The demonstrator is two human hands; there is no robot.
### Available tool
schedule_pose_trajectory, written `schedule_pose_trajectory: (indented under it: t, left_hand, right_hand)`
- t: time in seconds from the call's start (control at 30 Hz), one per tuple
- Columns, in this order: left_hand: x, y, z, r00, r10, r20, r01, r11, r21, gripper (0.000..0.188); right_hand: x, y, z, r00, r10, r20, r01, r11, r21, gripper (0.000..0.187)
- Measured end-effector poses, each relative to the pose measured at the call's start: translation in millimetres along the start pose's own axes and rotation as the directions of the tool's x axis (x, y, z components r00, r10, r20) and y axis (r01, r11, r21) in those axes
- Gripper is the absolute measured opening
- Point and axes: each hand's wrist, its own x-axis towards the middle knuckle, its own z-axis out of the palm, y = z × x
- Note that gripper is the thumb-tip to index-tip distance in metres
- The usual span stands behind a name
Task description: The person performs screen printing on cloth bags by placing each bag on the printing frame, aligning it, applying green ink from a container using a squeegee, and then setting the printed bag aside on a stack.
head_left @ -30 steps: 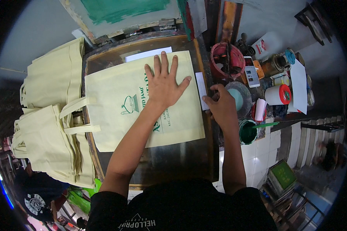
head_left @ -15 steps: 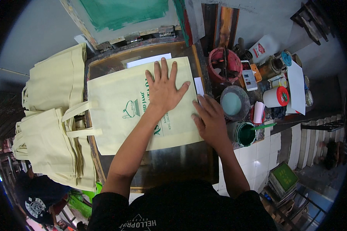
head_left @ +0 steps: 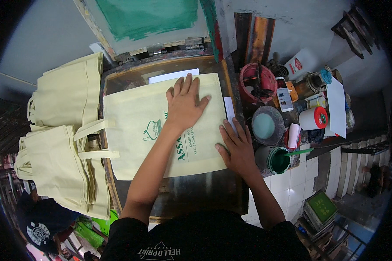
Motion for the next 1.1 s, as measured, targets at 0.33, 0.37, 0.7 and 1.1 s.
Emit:
schedule_pose_trajectory:
  t: [0.33, 0.37, 0.7, 1.1]
  left_hand:
    - [-34.2, -42.7, -20.5, 0.986, 0.099, -0.133, -0.087, 0.992, 0.095, 0.077]
    - [-34.1, -46.6, -19.5, 0.987, 0.086, -0.137, -0.069, 0.99, 0.121, 0.078]
    - [-28.9, -57.0, -2.8, 0.989, 0.044, -0.144, -0.009, 0.973, 0.231, 0.081]
    - [-27.5, -55.1, -6.8, 0.989, 0.041, -0.14, -0.013, 0.98, 0.198, 0.08]
  right_hand:
    - [2.5, -2.1, -2.8, 0.999, 0.024, 0.039, -0.024, 1.0, -0.005, 0.053]
    - [1.9, -1.4, -2.5, 0.999, 0.026, 0.044, -0.027, 1.0, 0.002, 0.053]
    - [2.6, 0.2, 0.0, 0.996, 0.036, 0.079, -0.035, 0.999, -0.017, 0.056]
    - [3.2, 1.0, -4.3, 0.998, 0.018, 0.068, -0.019, 1.0, 0.01, 0.055]
